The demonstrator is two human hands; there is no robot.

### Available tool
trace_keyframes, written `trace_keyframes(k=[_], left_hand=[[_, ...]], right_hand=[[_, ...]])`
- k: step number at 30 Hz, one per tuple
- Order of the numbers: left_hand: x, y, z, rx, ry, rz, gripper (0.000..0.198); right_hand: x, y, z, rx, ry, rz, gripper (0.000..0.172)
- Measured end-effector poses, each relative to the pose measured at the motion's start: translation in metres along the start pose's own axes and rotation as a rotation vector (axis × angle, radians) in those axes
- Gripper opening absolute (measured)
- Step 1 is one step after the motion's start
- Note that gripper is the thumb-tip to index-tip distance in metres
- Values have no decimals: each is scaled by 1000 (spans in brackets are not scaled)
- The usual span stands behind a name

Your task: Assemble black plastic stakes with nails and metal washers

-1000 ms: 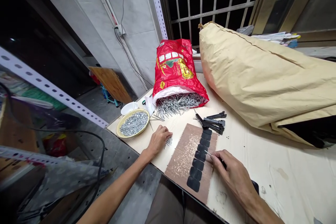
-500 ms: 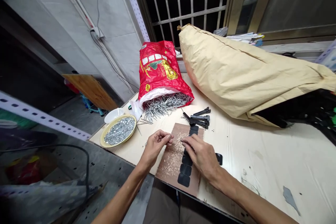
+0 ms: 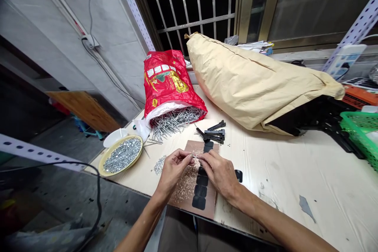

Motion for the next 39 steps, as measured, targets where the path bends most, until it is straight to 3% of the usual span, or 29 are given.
trace_keyframes(k=[13,25,31,39], left_hand=[[-5,-3,4,-15,14,-21,20],[-16,-7,1,-37,136,-173,30],[-21,-7,1,-42,185,-215,31],[-29,-8,2,-15,280,-249,35]], right_hand=[[6,1,-3,14,-58,52,21],[7,1,0,13,-32,106,13],[6,3,5,5,67,87,13],[8,5,11,-1,11,84,12]])
Point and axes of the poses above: each hand's wrist, its own y-axis away from the middle knuckle, its own z-axis out of the palm, x = y × z, the point moved 3 cm from there along -y, towards the middle knuckle, and after that the axes turned 12 degrees about y, right-handed, at the moved point
